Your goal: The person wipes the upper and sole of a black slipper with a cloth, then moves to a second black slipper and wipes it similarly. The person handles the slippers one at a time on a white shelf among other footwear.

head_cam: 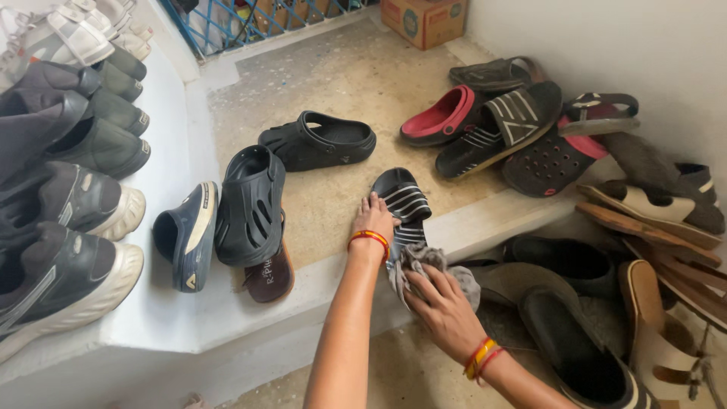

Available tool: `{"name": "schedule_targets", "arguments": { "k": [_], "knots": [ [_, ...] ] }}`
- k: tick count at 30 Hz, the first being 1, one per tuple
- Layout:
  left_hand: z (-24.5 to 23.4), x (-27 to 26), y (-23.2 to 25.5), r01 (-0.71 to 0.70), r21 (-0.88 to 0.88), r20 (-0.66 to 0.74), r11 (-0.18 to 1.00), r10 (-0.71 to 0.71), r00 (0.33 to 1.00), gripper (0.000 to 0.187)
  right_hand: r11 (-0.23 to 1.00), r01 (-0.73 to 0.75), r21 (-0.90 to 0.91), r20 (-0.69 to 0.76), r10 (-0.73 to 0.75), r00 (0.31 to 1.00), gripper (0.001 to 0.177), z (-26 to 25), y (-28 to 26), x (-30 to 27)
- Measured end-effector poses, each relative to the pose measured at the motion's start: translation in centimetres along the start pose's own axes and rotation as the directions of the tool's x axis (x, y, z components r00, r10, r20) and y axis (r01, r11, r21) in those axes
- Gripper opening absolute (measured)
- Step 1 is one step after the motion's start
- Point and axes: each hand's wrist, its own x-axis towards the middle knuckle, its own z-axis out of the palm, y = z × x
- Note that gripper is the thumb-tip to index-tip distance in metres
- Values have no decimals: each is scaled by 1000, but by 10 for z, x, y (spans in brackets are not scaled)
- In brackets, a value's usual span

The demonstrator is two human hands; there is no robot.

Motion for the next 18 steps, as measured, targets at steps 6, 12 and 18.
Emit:
{"name": "schedule_targets", "arguments": {
  "k": [6, 12, 18],
  "knots": [
    [-2, -19, -1, 116, 122, -95, 986, -104, 990, 49, 998, -25, 51, -204, 35, 978, 47, 13, -3, 1],
    [-139, -44, -50, 259, -129, -193, 957, -280, 940, 45, 992, 97, 86, -381, -58, 923, 46, -13, -35, 65],
    [-263, -48, -130, 452, -485, -174, 749, -589, 789, 49, 968, 162, 190, -550, -32, 834, 47, -14, -97, 194]
  ]
}}
